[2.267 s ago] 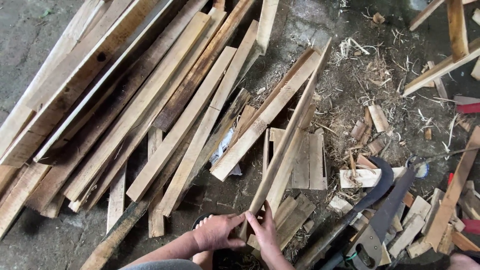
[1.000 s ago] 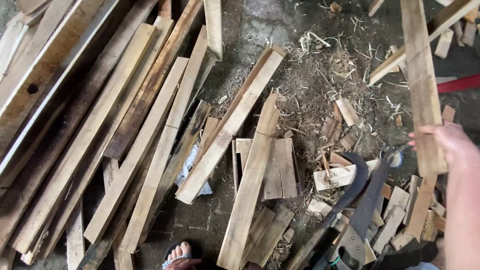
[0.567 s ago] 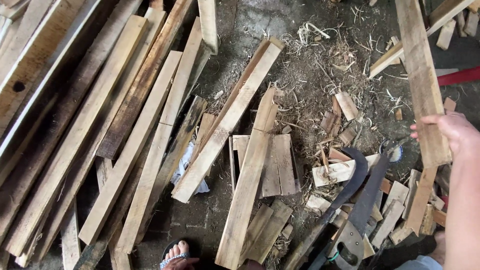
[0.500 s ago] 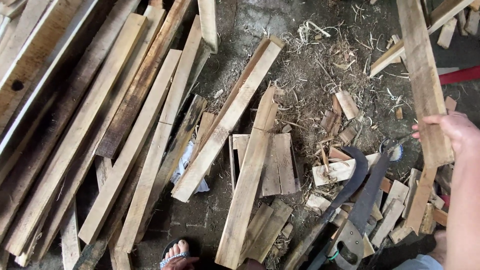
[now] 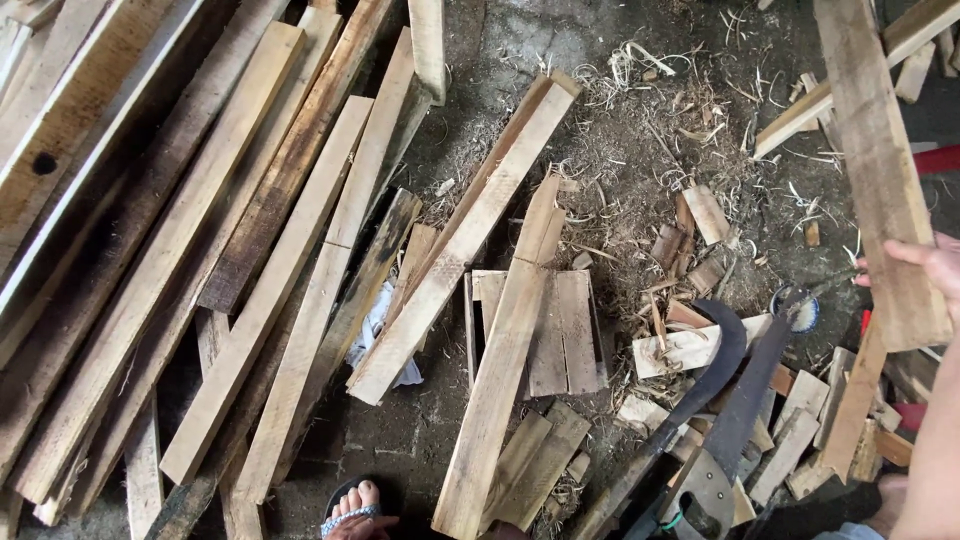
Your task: Sorting through a pile of wooden planks on the ground, inspecting and moving them.
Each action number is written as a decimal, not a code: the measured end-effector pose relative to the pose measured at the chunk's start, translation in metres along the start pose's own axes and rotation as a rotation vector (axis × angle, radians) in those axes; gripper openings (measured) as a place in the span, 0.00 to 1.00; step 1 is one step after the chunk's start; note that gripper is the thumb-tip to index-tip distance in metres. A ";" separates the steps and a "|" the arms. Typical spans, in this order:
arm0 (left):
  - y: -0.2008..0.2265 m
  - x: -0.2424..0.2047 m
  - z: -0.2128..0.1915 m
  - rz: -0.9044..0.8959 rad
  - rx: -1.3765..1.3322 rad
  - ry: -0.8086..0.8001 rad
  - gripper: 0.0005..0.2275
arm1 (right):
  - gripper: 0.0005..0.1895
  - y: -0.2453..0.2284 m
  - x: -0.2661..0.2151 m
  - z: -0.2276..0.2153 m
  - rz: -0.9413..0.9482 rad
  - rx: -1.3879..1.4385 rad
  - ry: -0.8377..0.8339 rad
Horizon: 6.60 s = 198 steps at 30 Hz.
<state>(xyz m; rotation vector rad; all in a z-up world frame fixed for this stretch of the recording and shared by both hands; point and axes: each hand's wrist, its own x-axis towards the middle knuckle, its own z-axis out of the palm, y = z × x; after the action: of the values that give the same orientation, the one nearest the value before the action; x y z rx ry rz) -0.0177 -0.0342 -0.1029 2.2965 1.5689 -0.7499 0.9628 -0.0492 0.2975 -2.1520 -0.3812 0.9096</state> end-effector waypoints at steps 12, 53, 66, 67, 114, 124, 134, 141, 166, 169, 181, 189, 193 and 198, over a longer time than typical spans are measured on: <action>0.002 0.001 0.011 -0.014 0.048 0.339 0.50 | 0.20 -0.042 -0.054 0.046 -0.021 -0.058 0.084; 0.032 0.006 -0.522 0.965 -0.594 0.496 0.22 | 0.44 0.079 -0.329 0.228 -0.889 -1.563 0.601; -0.020 0.043 -0.492 0.552 -0.400 -0.319 0.17 | 0.53 -0.010 -0.336 0.341 -1.022 -1.078 0.252; -0.019 0.038 -0.483 0.558 -0.399 -0.326 0.17 | 0.53 -0.003 -0.336 0.346 -1.013 -1.083 0.251; -0.005 0.035 -0.409 0.018 -0.907 -0.135 0.21 | 0.13 0.105 -0.291 0.570 0.217 0.829 -0.270; -0.009 0.036 -0.410 0.022 -0.917 -0.113 0.22 | 0.15 0.107 -0.297 0.571 0.240 0.815 -0.291; -0.010 0.035 -0.412 0.037 -0.920 -0.094 0.22 | 0.13 0.106 -0.298 0.569 0.210 0.753 -0.274; -0.011 0.037 -0.409 0.055 -0.894 -0.105 0.22 | 0.13 0.121 -0.296 0.570 0.217 0.770 -0.272; -0.023 0.070 -0.430 0.307 -0.696 0.340 0.14 | 0.18 0.101 -0.336 0.532 0.226 0.517 -0.228; -0.024 0.067 -0.437 0.455 -0.490 0.599 0.09 | 0.21 0.074 -0.360 0.517 0.197 0.420 -0.233; -0.001 0.026 -0.454 0.895 -0.292 0.828 0.18 | 0.24 -0.014 -0.419 0.479 -1.158 -0.519 0.160; 0.012 0.006 -0.465 1.183 -0.274 0.830 0.03 | 0.12 0.045 -0.422 0.490 -0.892 -0.860 -0.148; 0.025 0.002 -0.450 1.192 -0.339 0.774 0.08 | 0.14 0.076 -0.424 0.487 -0.749 -0.611 -0.087; 0.048 0.001 -0.431 0.835 -0.771 0.628 0.21 | 0.15 0.082 -0.402 0.461 -0.257 -0.353 0.042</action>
<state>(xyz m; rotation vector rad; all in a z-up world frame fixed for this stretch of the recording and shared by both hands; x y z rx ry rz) 0.1423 0.1568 0.2522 2.2711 0.6637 0.7059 0.3515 -0.0689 0.2192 -2.3616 -0.8286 0.6881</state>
